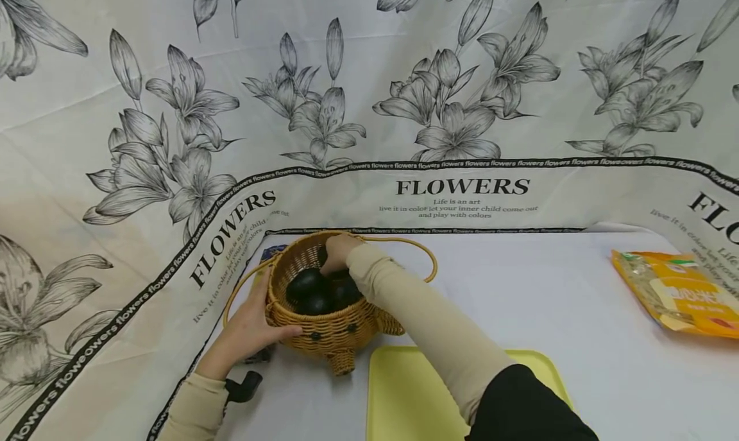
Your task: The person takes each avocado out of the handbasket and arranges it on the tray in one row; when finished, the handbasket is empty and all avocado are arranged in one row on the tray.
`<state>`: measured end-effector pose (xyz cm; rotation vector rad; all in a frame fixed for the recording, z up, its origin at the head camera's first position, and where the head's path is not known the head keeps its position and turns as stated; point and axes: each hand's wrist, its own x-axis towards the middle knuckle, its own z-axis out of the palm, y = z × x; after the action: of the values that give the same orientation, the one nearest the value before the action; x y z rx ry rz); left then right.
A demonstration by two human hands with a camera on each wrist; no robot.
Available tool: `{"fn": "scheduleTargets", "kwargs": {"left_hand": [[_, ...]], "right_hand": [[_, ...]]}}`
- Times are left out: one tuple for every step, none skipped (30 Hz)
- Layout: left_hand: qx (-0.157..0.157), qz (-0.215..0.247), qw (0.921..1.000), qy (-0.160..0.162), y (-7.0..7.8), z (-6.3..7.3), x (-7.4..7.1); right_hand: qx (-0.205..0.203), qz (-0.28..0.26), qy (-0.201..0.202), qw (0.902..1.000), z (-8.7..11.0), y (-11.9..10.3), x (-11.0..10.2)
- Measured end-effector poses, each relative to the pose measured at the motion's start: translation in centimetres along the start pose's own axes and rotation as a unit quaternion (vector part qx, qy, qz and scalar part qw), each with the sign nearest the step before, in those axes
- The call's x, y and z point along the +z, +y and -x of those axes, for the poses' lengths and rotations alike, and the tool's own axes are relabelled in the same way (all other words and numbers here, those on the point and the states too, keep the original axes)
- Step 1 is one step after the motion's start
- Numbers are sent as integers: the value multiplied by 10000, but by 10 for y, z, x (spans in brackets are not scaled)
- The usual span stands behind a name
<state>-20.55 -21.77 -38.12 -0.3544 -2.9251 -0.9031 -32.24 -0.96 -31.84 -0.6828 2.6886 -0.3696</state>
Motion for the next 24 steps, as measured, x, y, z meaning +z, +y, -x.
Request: {"fn": "scheduleTargets", "kwargs": {"left_hand": [[4, 3, 10000, -5, 0, 0, 0], [12, 9, 10000, -8, 0, 0, 0], [23, 26, 10000, -17, 0, 0, 0], [37, 39, 10000, -21, 0, 0, -1], [45, 58, 10000, -34, 0, 0, -1], [43, 63, 10000, -45, 1, 0, -1], [36, 67, 10000, -61, 1, 0, -1], [22, 74, 9999, -78, 1, 0, -1], [5, 78, 9999, -99, 1, 0, -1], [-10, 71, 9999, -108, 1, 0, -1], [-25, 70, 9999, -116, 1, 0, -1], [-30, 69, 9999, -121, 1, 0, -1], [-33, 76, 9999, -128, 1, -1, -1], [-32, 80, 9999, -127, 1, -1, -1], [-29, 87, 9999, -126, 1, -1, -1], [-29, 93, 9999, -125, 1, -1, 0], [-29, 94, 9999, -123, 1, -1, 0], [-27, 96, 9999, -125, 1, -1, 0], [-32, 104, 9999, -133, 1, -1, 0], [-28, 102, 9999, -136, 2, -1, 0], [-34, 100, 9998, -146, 2, 0, -1], [-37, 90, 9998, -150, 2, 0, -1], [-42, 80, 9998, -154, 2, 0, -1], [-51, 73, 9998, -165, 2, 0, -1]], "right_hand": [[-77, 13, 22, 10000, 3, 0, -3], [-147, 58, 53, 9999, 5, 0, -5], [-211, 114, 80, 9997, 7, 0, -7], [-272, 164, 105, 9994, 10, -1, -10], [-314, 196, 147, 9992, 12, -1, -12], [-355, 211, 174, 9990, 15, -1, -15], [-392, 170, 184, 9989, 19, -1, -18], [-448, 147, 207, 9987, 22, 0, -21], [-498, 78, 219, 9985, 26, 0, -25], [-535, -22, 241, 9983, 30, 1, -29], [-560, -161, 261, 9980, 33, 2, -33], [-588, -287, 273, 9975, 36, 4, -37], [-608, -392, 321, 9969, 40, 7, -40], [-630, -486, 388, 9961, 43, 10, -44], [-639, -611, 446, 9951, 46, 14, -47], [-633, -750, 513, 9939, 50, 19, -50], [-632, -841, 599, 9926, 53, 24, -53], [-629, -899, 679, 9916, 56, 30, -55], [-620, -940, 781, 9906, 60, 36, -57], [-613, -1001, 867, 9893, 64, 42, -59], [-607, -1048, 949, 9881, 68, 48, -61], [-591, -1056, 1040, 9872, 72, 55, -63], [-564, -1011, 1137, 9867, 76, 61, -66], [-519, -991, 1220, 9862, 81, 66, -68]]}}
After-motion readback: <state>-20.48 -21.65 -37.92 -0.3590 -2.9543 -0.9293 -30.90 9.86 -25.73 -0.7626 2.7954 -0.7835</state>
